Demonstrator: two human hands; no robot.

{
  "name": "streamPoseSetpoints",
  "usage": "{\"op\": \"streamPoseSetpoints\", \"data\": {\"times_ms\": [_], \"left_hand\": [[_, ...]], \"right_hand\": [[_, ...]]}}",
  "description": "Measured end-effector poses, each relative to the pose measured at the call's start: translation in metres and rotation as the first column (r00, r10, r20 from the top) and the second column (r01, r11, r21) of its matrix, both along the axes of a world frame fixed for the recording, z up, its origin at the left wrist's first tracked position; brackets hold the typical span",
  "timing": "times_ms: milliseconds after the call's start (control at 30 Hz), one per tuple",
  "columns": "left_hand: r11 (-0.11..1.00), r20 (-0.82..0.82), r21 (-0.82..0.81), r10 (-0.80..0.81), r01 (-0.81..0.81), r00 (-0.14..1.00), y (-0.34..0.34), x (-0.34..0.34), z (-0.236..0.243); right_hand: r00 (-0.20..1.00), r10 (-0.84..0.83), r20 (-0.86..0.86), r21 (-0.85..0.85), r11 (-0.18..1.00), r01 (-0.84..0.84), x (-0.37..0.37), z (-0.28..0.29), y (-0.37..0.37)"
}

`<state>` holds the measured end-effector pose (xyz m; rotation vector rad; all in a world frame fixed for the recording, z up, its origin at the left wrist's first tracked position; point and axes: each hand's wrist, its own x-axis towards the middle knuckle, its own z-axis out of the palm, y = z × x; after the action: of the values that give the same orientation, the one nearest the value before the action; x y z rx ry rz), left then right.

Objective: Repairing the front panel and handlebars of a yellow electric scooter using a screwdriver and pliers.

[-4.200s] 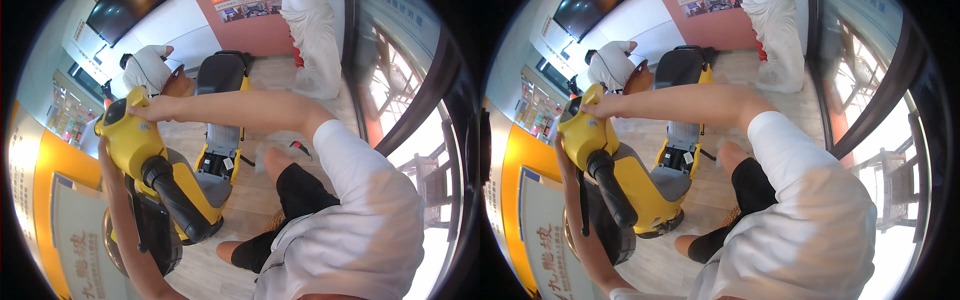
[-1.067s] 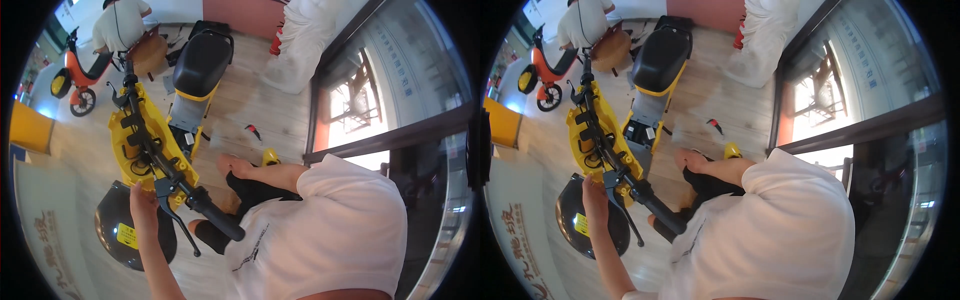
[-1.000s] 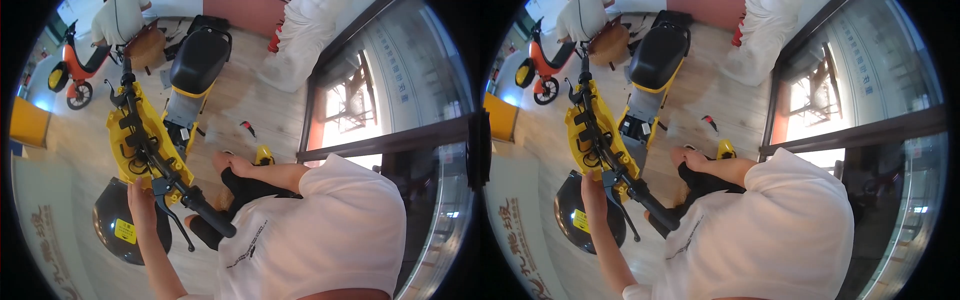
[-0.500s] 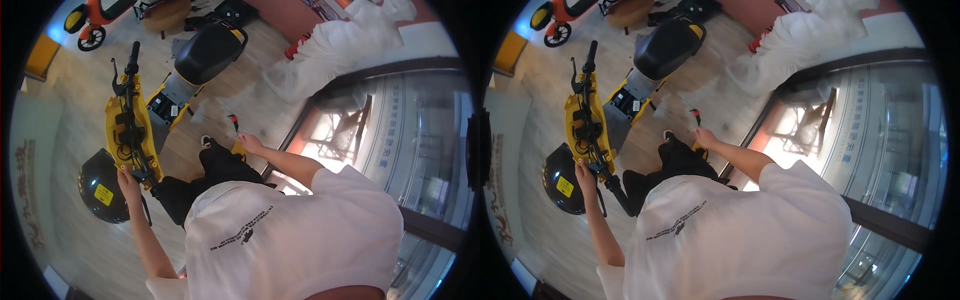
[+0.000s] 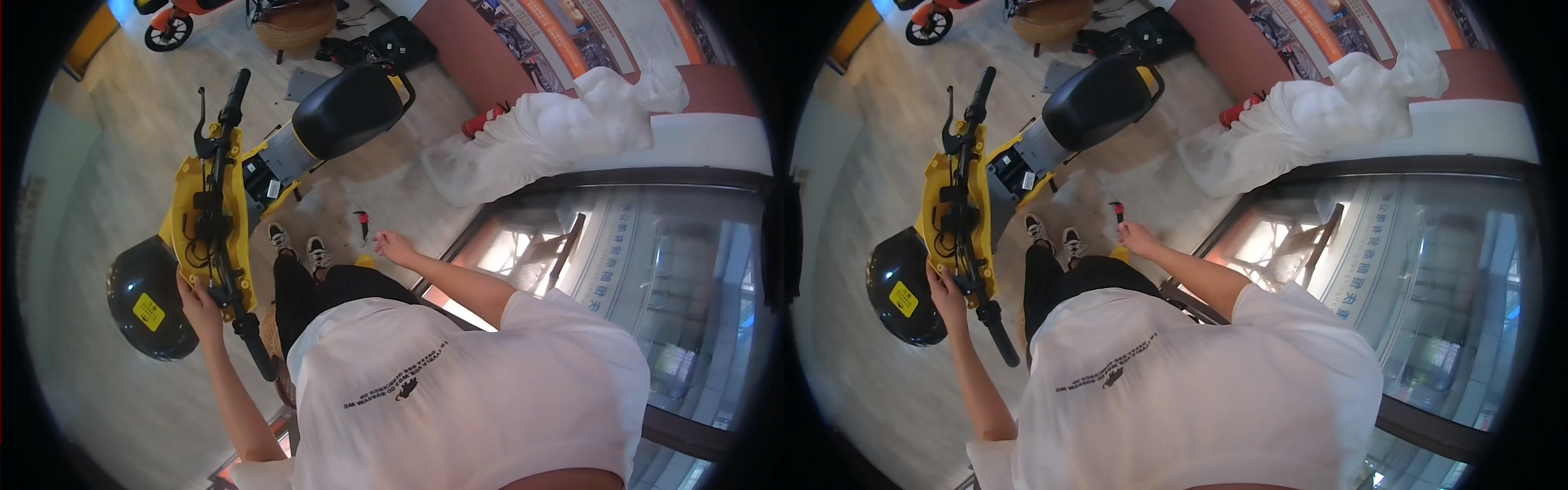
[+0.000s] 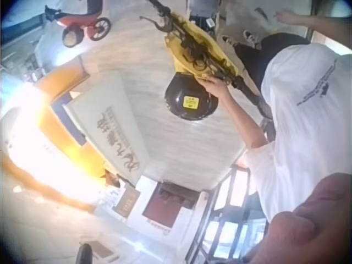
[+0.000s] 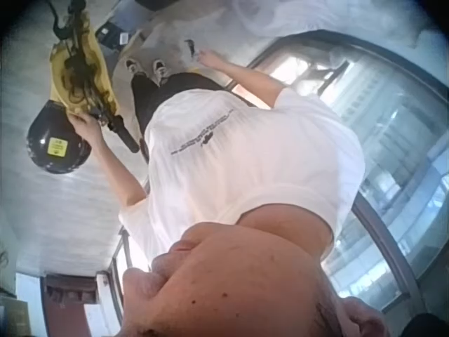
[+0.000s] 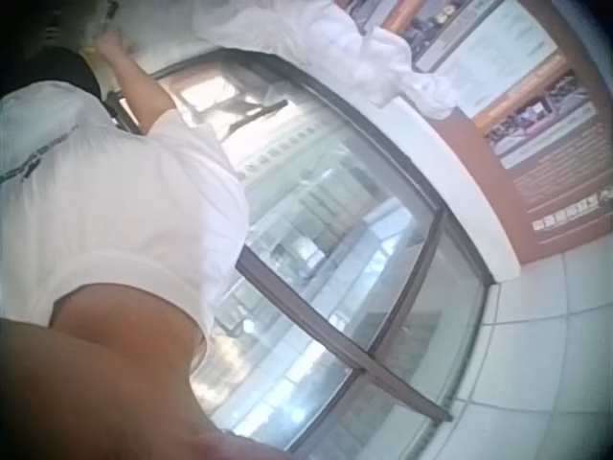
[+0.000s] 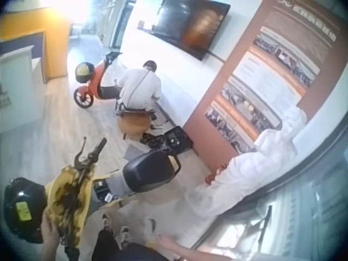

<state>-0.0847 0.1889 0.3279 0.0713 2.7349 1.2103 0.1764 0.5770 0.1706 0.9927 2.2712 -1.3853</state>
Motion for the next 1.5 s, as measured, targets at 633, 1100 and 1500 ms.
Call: {"op": "streamPoseSetpoints", "data": {"times_ms": [633, 1100, 1500], "left_hand": [[0.962, 0.408, 0.217, 0.064, -0.164, 0.911, 0.014, -0.005, 0.008], [0.958, 0.160, -0.096, 0.283, -0.270, 0.946, 0.026, 0.007, 0.008], [0.928, 0.043, -0.143, 0.353, -0.344, 0.935, 0.029, 0.006, 0.010]], "right_hand": [[0.995, 0.096, -0.014, -0.402, 0.911, -0.094, -0.263, 0.140, -0.048], [0.960, 0.278, 0.020, -0.625, 0.753, -0.205, -0.350, 0.147, -0.063], [0.794, 0.607, -0.031, -0.718, 0.539, -0.440, -0.375, 0.126, -0.040]]}}
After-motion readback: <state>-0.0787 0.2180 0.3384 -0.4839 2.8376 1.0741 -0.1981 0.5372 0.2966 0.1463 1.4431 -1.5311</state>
